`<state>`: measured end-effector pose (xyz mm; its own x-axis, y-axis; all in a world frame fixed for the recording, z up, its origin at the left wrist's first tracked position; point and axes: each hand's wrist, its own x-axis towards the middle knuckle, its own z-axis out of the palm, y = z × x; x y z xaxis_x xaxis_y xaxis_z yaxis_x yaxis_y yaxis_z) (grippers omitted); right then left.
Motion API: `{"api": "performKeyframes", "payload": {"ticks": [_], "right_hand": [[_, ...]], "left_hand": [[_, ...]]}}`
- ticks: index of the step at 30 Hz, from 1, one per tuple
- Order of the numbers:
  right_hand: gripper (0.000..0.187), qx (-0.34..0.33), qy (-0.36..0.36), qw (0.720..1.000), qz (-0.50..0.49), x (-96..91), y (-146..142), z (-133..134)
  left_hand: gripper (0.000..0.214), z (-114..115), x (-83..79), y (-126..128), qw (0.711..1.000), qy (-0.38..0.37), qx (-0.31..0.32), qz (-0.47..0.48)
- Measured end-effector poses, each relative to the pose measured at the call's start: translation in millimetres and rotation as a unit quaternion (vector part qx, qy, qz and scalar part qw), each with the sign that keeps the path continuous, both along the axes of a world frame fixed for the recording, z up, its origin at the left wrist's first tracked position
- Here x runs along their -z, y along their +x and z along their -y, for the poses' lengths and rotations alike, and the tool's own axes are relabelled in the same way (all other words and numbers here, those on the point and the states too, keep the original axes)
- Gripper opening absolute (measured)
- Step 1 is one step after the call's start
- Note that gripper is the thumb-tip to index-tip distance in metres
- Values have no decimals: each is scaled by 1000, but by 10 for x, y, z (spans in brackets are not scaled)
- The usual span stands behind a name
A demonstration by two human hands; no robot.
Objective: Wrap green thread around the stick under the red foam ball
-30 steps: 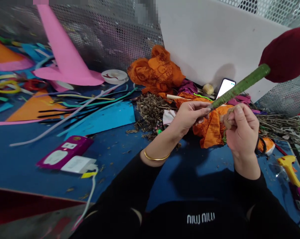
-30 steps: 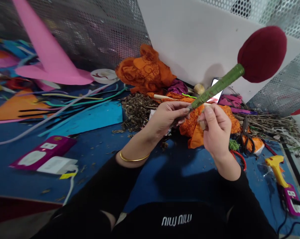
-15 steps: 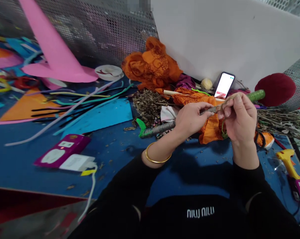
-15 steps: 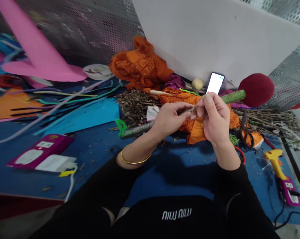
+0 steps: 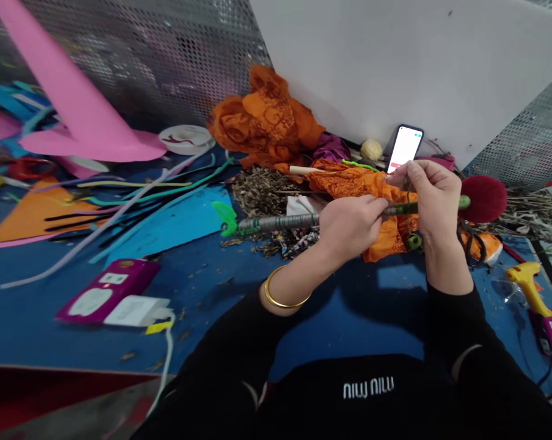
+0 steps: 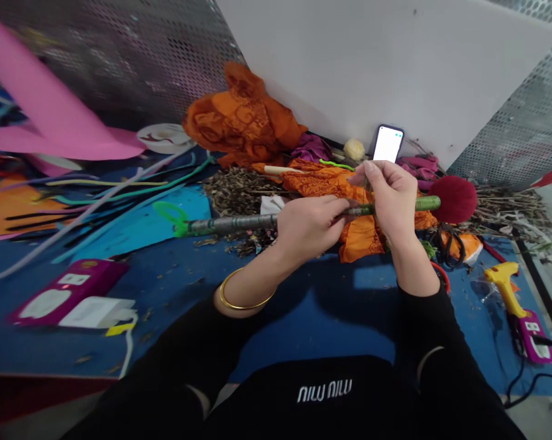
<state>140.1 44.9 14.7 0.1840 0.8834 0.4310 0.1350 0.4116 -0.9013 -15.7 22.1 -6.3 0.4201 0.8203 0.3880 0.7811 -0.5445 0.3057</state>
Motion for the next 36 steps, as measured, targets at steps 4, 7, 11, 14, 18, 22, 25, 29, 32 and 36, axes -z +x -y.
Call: {"api": "performKeyframes", "payload": {"ticks": [4,7,11,14,18,22,25,29,32,36], "right_hand": [[26,-2,-15,1000,15,17,31,-41],[24,3,-12,1000,24,12,48,-46],[23,9,-4,1000,28,-1,59,-31],[23,7,-8,1000,28,-9,65,-20],[23,4,-10,999,30,-17,74,-13],[26,8,-9,999,37,-16,68,-11],[29,11,-11,998,54,-19,60,-6],[27,-17,-13,996,82,-86,125,36],[24,-34,-15,993,109,-212,300,136],[24,-39,-57,987,145,-414,631,346]], "left_hand": [[36,-15,70,11,997,64,33,-36],[39,-45,136,7,989,133,51,-48],[36,-72,189,-7,972,215,57,-78],[36,-80,207,-16,964,249,57,-72],[38,-96,229,-18,957,274,60,-72],[39,-102,232,-7,953,285,68,-74],[38,-88,217,14,956,278,61,-75],[38,-83,203,14,960,264,57,-79],[37,-109,182,-50,968,231,66,-69],[40,-150,93,-209,979,187,55,-61]]}}
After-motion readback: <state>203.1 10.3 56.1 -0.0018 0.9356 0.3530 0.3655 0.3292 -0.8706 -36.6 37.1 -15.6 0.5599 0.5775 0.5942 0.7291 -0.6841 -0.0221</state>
